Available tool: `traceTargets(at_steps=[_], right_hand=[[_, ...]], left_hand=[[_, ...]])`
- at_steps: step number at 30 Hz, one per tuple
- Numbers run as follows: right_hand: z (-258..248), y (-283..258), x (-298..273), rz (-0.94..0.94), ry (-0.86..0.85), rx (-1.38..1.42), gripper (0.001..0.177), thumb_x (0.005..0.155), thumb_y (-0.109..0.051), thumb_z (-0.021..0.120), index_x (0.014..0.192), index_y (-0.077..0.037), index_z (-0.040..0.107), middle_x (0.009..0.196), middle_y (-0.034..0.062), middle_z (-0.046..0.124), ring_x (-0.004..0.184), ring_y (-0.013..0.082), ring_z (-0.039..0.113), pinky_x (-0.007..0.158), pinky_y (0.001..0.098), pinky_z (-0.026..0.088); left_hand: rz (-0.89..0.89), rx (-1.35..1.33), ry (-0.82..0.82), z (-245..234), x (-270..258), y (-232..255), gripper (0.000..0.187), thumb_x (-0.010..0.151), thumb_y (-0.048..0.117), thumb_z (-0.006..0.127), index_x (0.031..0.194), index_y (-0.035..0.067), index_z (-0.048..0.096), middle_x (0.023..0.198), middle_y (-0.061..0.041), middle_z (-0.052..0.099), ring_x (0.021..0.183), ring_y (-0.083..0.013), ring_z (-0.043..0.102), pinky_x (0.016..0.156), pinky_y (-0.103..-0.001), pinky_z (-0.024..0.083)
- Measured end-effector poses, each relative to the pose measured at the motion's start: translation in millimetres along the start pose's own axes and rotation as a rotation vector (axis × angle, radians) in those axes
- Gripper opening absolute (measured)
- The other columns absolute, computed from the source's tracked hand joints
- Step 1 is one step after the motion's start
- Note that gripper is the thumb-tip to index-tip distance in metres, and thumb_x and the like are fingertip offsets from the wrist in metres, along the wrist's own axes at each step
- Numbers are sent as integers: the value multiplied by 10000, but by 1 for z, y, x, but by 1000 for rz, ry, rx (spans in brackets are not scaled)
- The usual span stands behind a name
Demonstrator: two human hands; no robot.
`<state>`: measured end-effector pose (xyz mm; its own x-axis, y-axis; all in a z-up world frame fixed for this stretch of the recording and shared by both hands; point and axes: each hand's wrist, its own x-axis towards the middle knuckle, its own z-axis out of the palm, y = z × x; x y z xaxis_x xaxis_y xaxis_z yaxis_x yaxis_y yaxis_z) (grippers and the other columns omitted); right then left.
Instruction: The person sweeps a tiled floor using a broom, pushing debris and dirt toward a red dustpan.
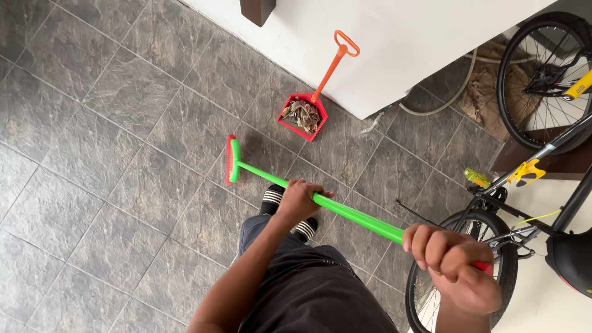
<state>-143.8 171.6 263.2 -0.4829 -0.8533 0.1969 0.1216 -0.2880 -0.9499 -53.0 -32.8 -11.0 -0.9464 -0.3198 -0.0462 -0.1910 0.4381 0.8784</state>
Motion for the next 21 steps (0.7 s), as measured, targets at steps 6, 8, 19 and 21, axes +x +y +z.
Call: traceTargets(at_steps=[6,8,19,21], right_hand=[[11,51,8,28,130,-41,421,1022,-222,569,647,-116,410,658,43,421,682,194,389,762,421,371],[26,84,15,101,213,-124,397,941,-104,619,601,-88,415,631,54,446,636,195,431,731,429,443],[97,17,8,349,268,-478,416,931,-94,516,541,-93,372,588,50,442,580,154,446,867,440,518],[98,5,-2,351,261,-491,389,903,-105,529,550,-92,365,600,51,432,576,159,433,838,434,525]], left_hand=[[13,33,-71,-27,26,-71,431,862,521,752,708,119,742,679,-100,688,703,-318,675,879,-432,474],[18,-39,-52,-25,30,-100,365,831,498,784,749,143,757,773,-91,695,767,-300,678,758,-432,498],[261,-121,-255,16,19,-79,411,865,459,786,676,107,693,646,-50,676,703,-279,667,818,-425,506],[284,-129,-238,6,11,-55,416,860,451,784,664,97,686,636,-56,671,696,-287,651,797,-428,499]])
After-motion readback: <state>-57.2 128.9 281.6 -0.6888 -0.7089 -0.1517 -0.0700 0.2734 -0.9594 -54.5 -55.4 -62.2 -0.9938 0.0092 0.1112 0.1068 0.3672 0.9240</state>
